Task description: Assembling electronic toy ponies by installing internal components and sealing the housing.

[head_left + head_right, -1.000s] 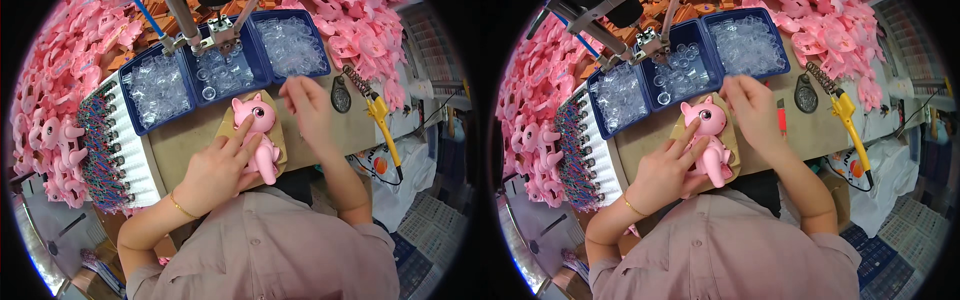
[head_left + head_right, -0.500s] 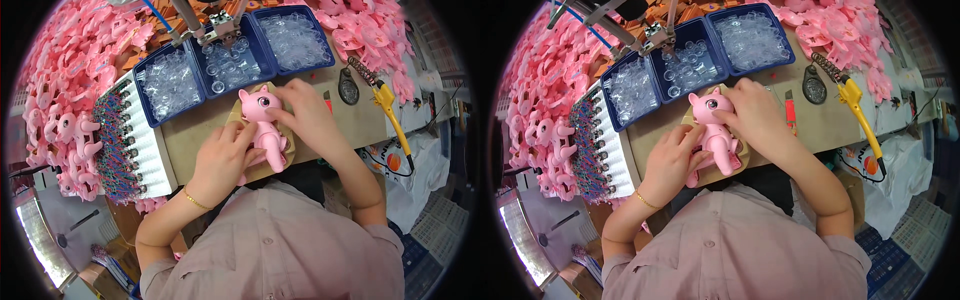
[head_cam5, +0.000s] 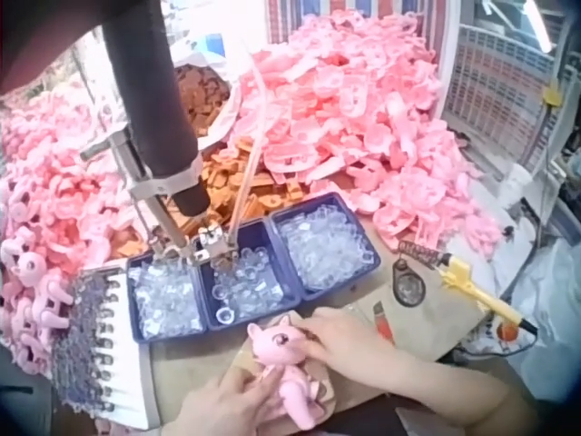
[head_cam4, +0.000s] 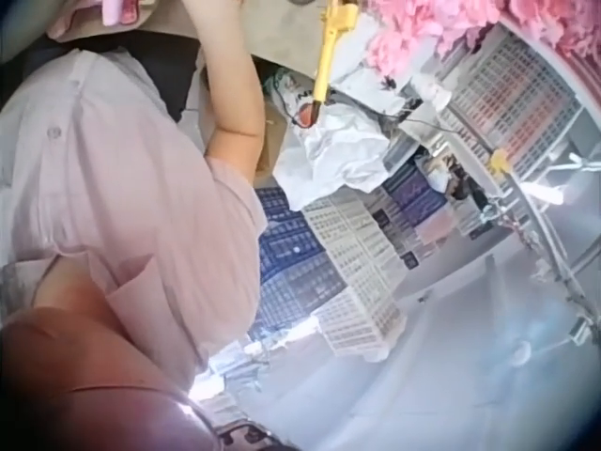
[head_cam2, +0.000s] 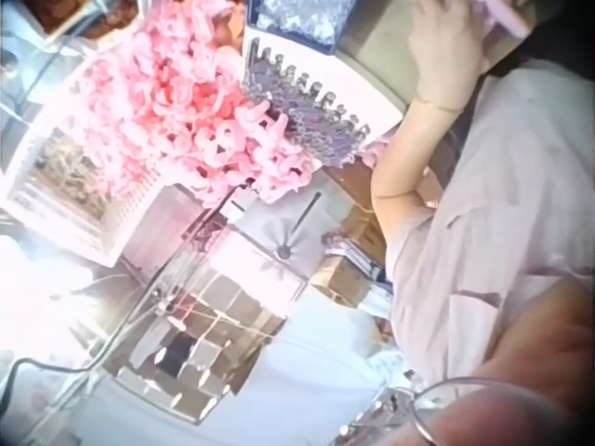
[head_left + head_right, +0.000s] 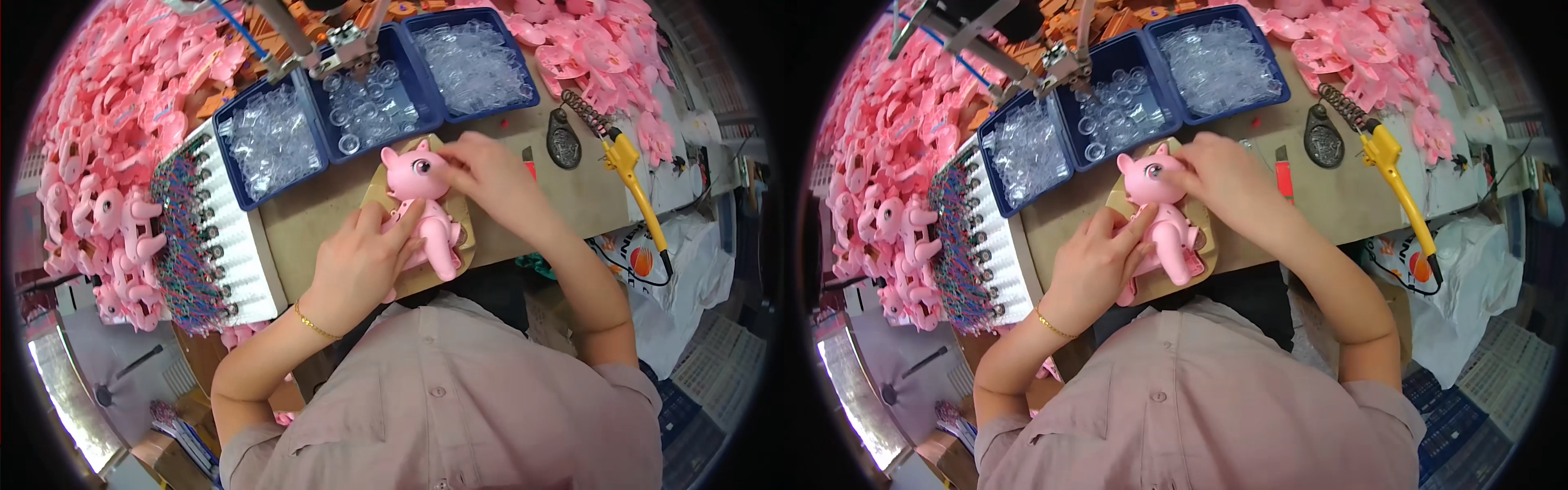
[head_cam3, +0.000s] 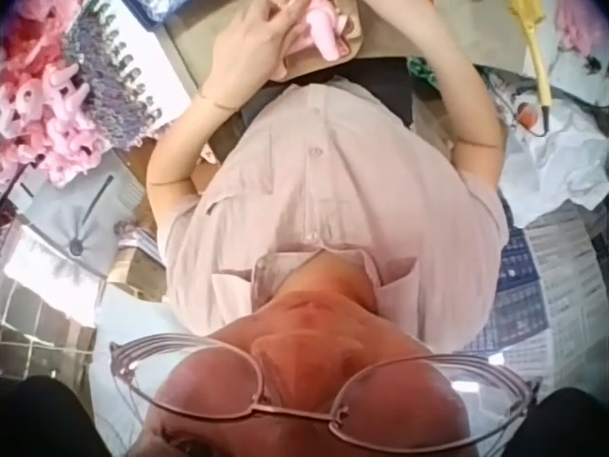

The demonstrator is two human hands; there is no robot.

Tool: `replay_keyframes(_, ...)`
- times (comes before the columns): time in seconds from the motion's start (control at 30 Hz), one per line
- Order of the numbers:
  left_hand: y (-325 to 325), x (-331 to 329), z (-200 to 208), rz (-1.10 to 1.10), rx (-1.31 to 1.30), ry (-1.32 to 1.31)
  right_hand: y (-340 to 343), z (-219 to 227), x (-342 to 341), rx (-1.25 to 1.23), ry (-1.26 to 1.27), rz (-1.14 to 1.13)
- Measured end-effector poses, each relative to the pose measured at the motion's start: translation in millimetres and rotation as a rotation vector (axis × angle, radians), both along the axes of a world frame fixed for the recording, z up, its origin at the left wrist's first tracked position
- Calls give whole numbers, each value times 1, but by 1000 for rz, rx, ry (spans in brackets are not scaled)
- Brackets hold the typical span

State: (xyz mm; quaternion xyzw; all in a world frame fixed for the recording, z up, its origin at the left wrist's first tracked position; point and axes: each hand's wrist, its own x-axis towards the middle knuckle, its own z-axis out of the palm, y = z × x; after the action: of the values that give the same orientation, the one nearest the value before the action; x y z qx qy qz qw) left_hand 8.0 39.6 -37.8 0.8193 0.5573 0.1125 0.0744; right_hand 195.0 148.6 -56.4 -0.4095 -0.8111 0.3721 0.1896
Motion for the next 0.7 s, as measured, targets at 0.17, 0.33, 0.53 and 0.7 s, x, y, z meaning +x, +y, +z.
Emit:
replay_keyframes(0.17, 3, -2, 0, -3, -6, 0, 28, 1, -52, 393, 171, 124)
replay_keyframes(0.33, 8, 1, 5, -42, -73, 50, 39, -35, -80, 398, 116, 71)
replay_keyframes(0.53, 9, -2, 2, -55, -25, -4, 41, -32, -80, 469, -26, -24)
replay_keyframes(0.7, 7, -2, 5, -58, -69, 5, 50, -10, -58, -251, 503, -115)
